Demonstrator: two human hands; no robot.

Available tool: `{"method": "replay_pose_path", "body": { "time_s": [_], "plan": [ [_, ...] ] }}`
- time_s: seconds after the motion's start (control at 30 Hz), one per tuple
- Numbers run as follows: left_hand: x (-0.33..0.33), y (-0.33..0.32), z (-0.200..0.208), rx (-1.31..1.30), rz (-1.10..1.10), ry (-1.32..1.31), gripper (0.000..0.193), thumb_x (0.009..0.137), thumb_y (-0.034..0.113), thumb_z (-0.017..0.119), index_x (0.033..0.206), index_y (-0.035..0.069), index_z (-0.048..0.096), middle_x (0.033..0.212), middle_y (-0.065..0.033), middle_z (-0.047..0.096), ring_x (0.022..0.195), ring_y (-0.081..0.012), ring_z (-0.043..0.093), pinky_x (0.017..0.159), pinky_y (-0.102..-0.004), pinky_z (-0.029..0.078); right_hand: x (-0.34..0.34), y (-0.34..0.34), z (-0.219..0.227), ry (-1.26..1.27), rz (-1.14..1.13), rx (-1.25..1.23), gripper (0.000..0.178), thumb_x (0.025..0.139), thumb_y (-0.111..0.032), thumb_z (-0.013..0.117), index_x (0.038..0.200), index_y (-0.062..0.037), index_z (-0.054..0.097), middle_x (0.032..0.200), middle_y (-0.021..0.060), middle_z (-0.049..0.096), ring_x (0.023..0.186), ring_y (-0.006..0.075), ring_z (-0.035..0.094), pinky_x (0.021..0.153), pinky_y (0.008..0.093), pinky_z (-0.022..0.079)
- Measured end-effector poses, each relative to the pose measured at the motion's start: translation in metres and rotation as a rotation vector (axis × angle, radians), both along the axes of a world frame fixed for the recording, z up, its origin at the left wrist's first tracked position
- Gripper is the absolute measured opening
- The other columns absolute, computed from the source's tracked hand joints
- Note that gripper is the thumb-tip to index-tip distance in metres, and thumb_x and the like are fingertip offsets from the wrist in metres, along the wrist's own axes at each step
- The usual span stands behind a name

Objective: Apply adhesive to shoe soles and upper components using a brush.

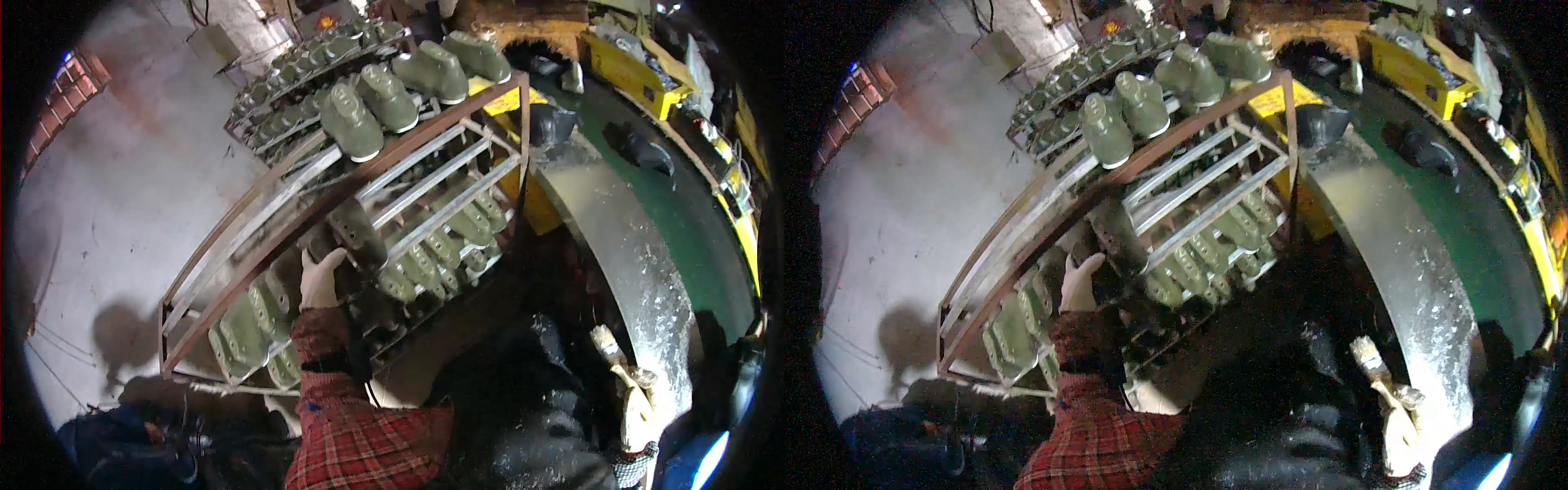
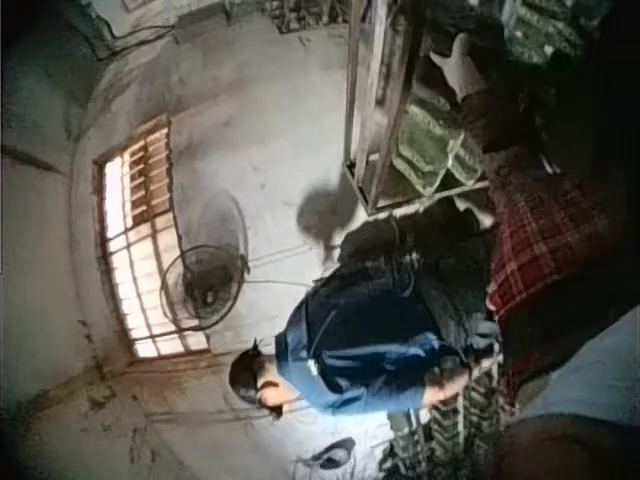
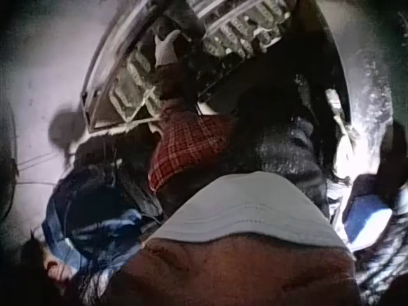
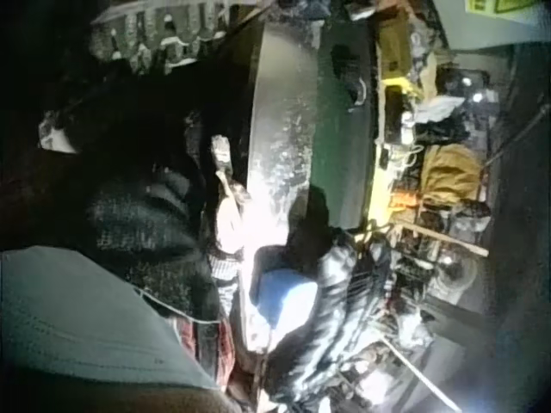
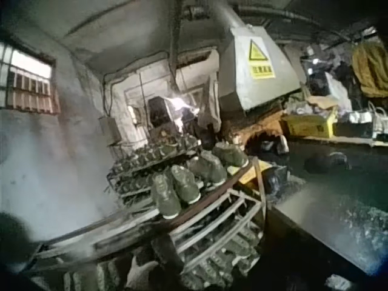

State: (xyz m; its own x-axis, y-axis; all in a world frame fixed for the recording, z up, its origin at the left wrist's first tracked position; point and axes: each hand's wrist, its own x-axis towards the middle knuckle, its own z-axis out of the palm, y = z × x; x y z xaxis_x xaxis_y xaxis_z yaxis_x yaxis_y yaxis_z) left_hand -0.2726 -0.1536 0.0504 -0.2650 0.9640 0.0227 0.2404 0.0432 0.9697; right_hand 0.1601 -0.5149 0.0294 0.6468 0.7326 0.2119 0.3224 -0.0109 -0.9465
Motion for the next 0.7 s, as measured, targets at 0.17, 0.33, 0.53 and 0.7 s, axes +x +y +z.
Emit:
{"method": "replay_pose_path", "body": {
  "time_s": [0.17, 0.33, 0.53, 0.7],
  "plan": [
    [0.043, 0.033, -0.018, 0.038, -0.006, -0.053, 0.086, 0.071, 0.034, 0.074, 0.14, -0.004, 0.037, 0.121, -0.0145, 0.059, 0.105, -0.0263, 0.058, 0.092, -0.0328, 0.045, 0.004, -0.015, -0.006, 0.114, 0.01, 0.007, 0.022, 0.094, -0.012, 0.057, 0.108, 0.0042, 0.062, 0.084, 0.0099, 0.066, 0.07, 0.0144, 0.059, 0.065, 0.0248, 0.047],
    [0.134, 0.069, -0.025, 0.08, 0.037, -0.622, 0.069, 0.079, 0.014, 0.072, 0.139, 0.007, 0.04, 0.12, -0.0103, 0.057, 0.103, -0.0217, 0.057, 0.086, -0.0373, 0.05, 0.005, -0.029, -0.021, -0.007, -0.226, -0.044, 0.024, 0.094, -0.013, 0.059, 0.11, 0.0041, 0.062, 0.086, 0.0109, 0.067, 0.072, 0.0142, 0.06, 0.065, 0.0249, 0.047],
    [0.181, 0.065, 0.001, -0.47, -0.769, -2.315, 0.056, 0.09, 0.043, 0.058, 0.129, 0.004, 0.049, 0.123, -0.0149, 0.059, 0.114, -0.0204, 0.057, 0.091, -0.0374, 0.048, 0.011, -0.031, -0.026, 0.033, -0.207, -0.003, 0.031, 0.092, -0.021, 0.064, 0.111, 0.0033, 0.061, 0.095, 0.0169, 0.068, 0.077, 0.0194, 0.063, 0.067, 0.0284, 0.049],
    [0.247, -0.011, -0.015, 0.085, -0.757, -1.054, 0.054, 0.085, 0.034, 0.057, 0.128, 0.001, 0.054, 0.12, -0.0169, 0.059, 0.11, -0.028, 0.058, 0.098, -0.0479, 0.044, 0.009, -0.047, -0.013, 0.153, -0.32, -0.081, 0.029, 0.088, -0.01, 0.068, 0.113, 0.0037, 0.062, 0.105, 0.0126, 0.068, 0.093, 0.0215, 0.066, 0.081, 0.0313, 0.054]
  ]
}}
